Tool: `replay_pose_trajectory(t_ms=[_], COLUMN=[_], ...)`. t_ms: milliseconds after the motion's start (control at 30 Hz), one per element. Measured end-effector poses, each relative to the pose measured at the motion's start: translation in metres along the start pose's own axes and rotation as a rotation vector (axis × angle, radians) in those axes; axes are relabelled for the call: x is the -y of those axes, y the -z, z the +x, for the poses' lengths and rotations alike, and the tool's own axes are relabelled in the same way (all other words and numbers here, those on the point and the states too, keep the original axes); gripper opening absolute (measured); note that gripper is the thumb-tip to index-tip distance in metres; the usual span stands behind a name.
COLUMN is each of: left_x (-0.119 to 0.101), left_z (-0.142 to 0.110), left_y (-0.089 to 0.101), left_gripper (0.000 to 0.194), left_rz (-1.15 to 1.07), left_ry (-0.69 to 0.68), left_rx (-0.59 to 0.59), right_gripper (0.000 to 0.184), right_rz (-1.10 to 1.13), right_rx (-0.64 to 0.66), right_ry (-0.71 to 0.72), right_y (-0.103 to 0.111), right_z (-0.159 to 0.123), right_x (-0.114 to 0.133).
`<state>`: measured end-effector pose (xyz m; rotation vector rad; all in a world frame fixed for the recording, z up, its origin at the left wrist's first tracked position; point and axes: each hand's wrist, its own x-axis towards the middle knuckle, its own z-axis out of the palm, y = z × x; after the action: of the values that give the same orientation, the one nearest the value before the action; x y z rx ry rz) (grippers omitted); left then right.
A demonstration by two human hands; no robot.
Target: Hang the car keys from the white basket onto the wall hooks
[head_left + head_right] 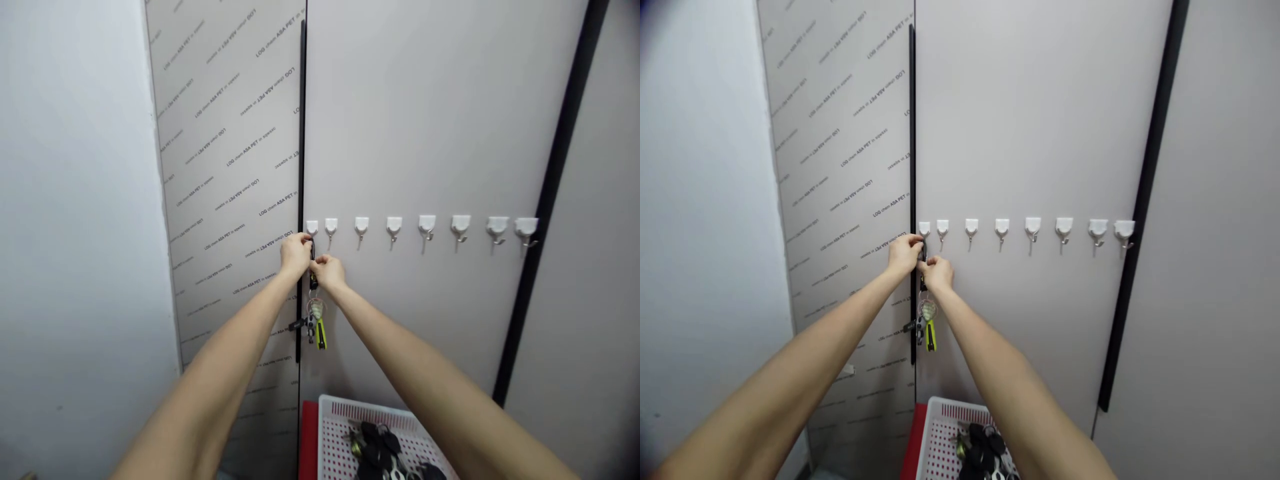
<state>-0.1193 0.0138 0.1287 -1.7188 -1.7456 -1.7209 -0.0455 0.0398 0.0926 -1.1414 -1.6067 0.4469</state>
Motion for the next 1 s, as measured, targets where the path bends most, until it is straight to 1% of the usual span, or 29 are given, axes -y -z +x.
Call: replay_pose_trajectory(t_ms=[100,200,267,400,467,500,533,600,633,667,700,733,833,867,900,933,1000], left_x=[-0.003,-0.005,-0.004,-0.004,-0.004,-0.004,-0.004,-0.002,0.0,0.003,0.006,0.01,0.026,0.031,0.036,0.041,0.047], left_z=[-0.004,-0.006,-0.003,0.007,0.008,0.005,-0.001,-0.024,-0.041,-0.063,-0.088,-0.114,-0.193,-0.214,-0.232,-0.246,-0.263], left_y=[-0.001,-0.002,-0.003,-0.004,-0.002,-0.002,-0.003,-0.006,-0.009,-0.013,-0.018,-0.024,-0.046,-0.054,-0.061,-0.067,-0.076], left_gripper=[0.025,0.026,0.025,0.023,0.023,0.023,0.024,0.026,0.026,0.026,0.025,0.024,0.019,0.019,0.02,0.023,0.028], left_rz=[0.087,0.155,0.181,0.185,0.181,0.17,0.153,0.09,0.049,0.002,-0.046,-0.087,-0.157,-0.13,-0.076,-0.011,0.093], left_ry=[-0.023,-0.098,-0.126,-0.089,-0.094,-0.102,-0.119,-0.179,-0.209,-0.234,-0.233,-0.208,-0.066,-0.033,-0.016,-0.007,-0.001], left_rx=[-0.021,-0.051,-0.031,0.054,0.075,0.059,0.018,-0.069,-0.079,-0.039,0.059,0.202,0.761,0.886,0.95,0.976,0.97], right_gripper=[0.017,0.017,0.018,0.027,0.029,0.028,0.027,0.024,0.023,0.023,0.023,0.022,0.02,0.021,0.023,0.027,0.033], right_rz=[-0.08,-0.152,-0.191,-0.157,-0.112,-0.094,-0.084,-0.1,-0.121,-0.147,-0.175,-0.205,-0.344,-0.408,-0.469,-0.52,-0.566], right_rx=[-0.005,0.004,0.027,0.124,0.182,0.216,0.258,0.371,0.437,0.499,0.556,0.601,0.681,0.682,0.672,0.653,0.601], right_ry=[0.027,0.049,0.069,0.127,0.159,0.171,0.175,0.141,0.108,0.074,0.046,0.031,0.035,0.043,0.049,0.051,0.034], right_y=[0.002,0.003,0.004,0.01,0.017,0.022,0.028,0.043,0.051,0.059,0.067,0.073,0.088,0.091,0.094,0.095,0.096], right_z=[-0.003,-0.003,-0.004,-0.012,-0.022,-0.029,-0.037,-0.059,-0.073,-0.087,-0.102,-0.116,-0.155,-0.164,-0.172,-0.178,-0.184], right_x=[0.001,0.003,0.003,-0.005,-0.017,-0.026,-0.037,-0.063,-0.077,-0.091,-0.105,-0.118,-0.153,-0.163,-0.173,-0.181,-0.196])
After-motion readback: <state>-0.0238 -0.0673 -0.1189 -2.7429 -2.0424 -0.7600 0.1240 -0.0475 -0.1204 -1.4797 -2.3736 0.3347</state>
